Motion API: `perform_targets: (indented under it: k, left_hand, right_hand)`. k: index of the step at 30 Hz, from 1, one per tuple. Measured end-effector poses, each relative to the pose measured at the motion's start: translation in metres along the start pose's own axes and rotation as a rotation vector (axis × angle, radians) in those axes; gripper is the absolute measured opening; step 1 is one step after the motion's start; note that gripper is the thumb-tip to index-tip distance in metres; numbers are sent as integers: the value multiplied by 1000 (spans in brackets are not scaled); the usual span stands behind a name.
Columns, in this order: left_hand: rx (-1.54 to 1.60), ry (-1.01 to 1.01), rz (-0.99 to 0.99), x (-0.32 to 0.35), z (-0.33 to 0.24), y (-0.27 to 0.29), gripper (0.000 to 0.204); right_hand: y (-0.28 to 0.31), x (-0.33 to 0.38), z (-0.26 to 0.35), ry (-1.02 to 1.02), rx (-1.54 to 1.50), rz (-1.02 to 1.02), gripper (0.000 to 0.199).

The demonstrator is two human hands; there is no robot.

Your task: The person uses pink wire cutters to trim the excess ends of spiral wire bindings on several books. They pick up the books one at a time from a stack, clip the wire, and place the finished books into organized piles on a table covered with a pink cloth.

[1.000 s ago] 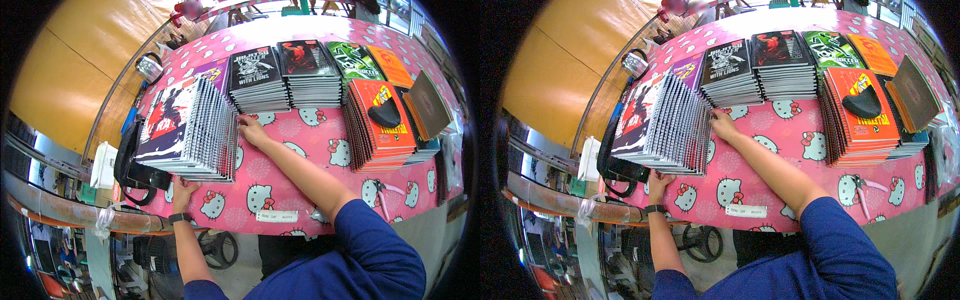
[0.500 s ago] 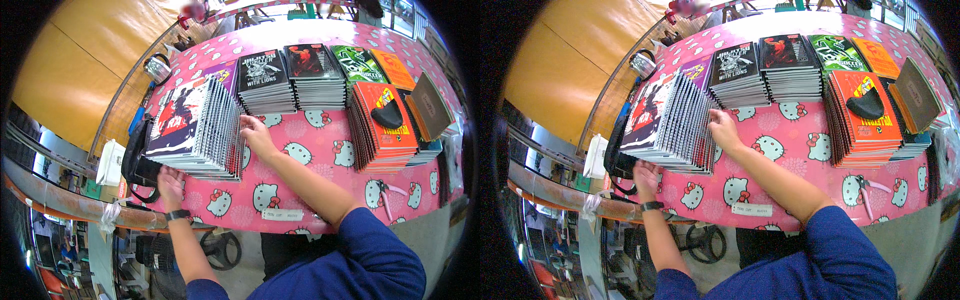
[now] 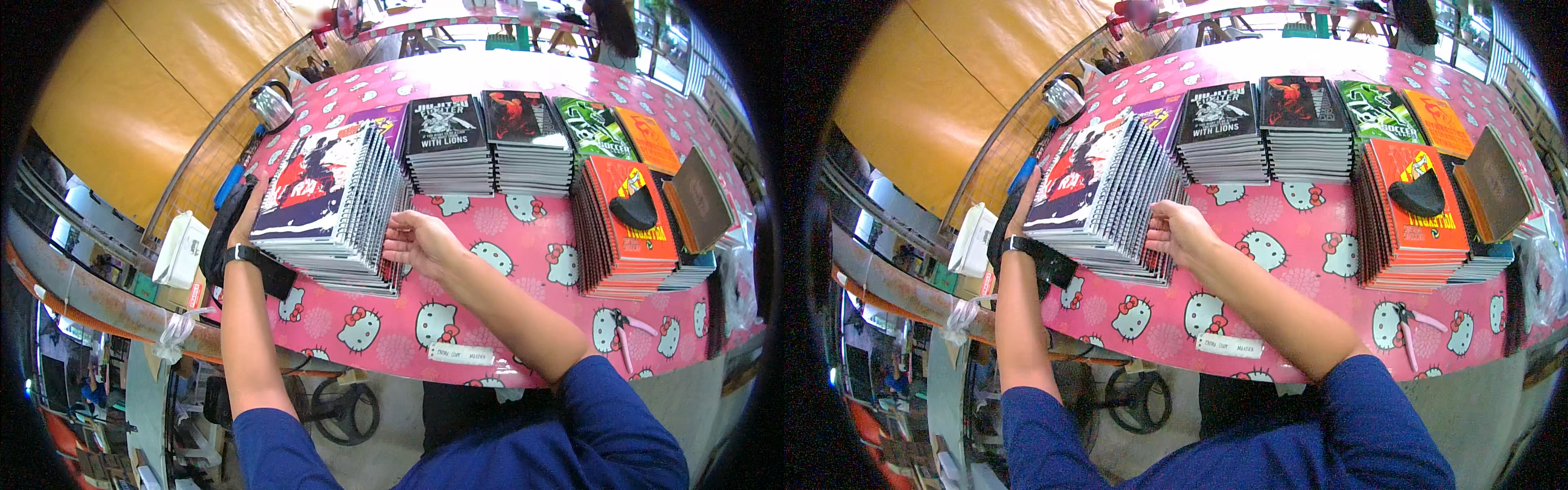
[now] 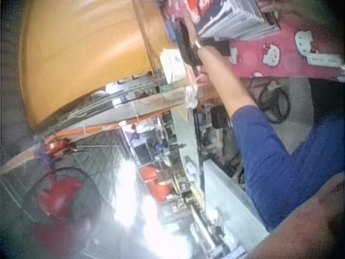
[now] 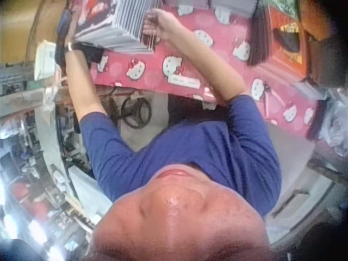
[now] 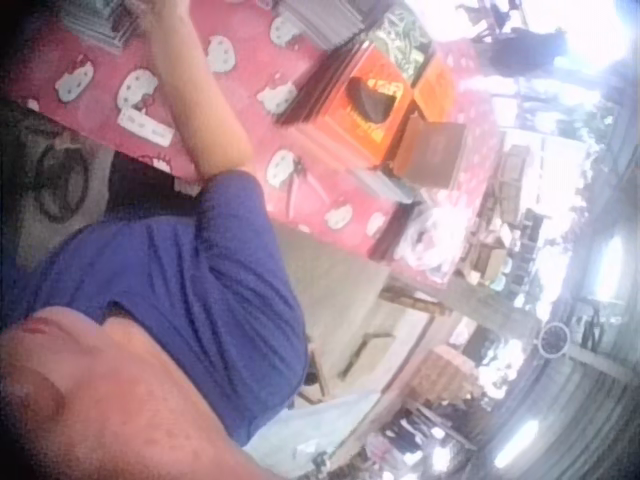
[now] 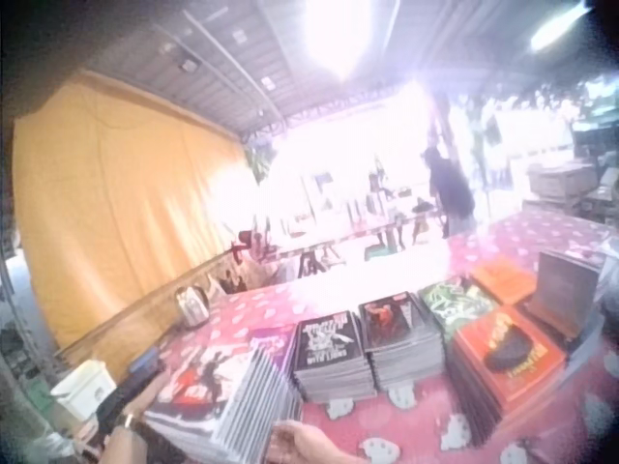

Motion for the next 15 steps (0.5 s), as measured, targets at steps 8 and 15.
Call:
perform_targets:
  k: [8, 15]
  left_hand:
    - [72, 141, 169, 39, 21, -16, 39]
    - [55, 80, 184, 121, 52, -57, 38]
  right_hand:
    - [-7, 17, -2, 26, 13, 116, 23]
    - [30, 91, -21, 187, -164, 83, 33]
Point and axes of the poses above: each hand's wrist, its own x-axis away from the middle knuckle, its own y-axis out of the back of the hand, z = x × y, the point moved 8 cm from there along -x, towards the middle knuckle, and after that the axes turned 1 degree about x, right-handed, at the moved point
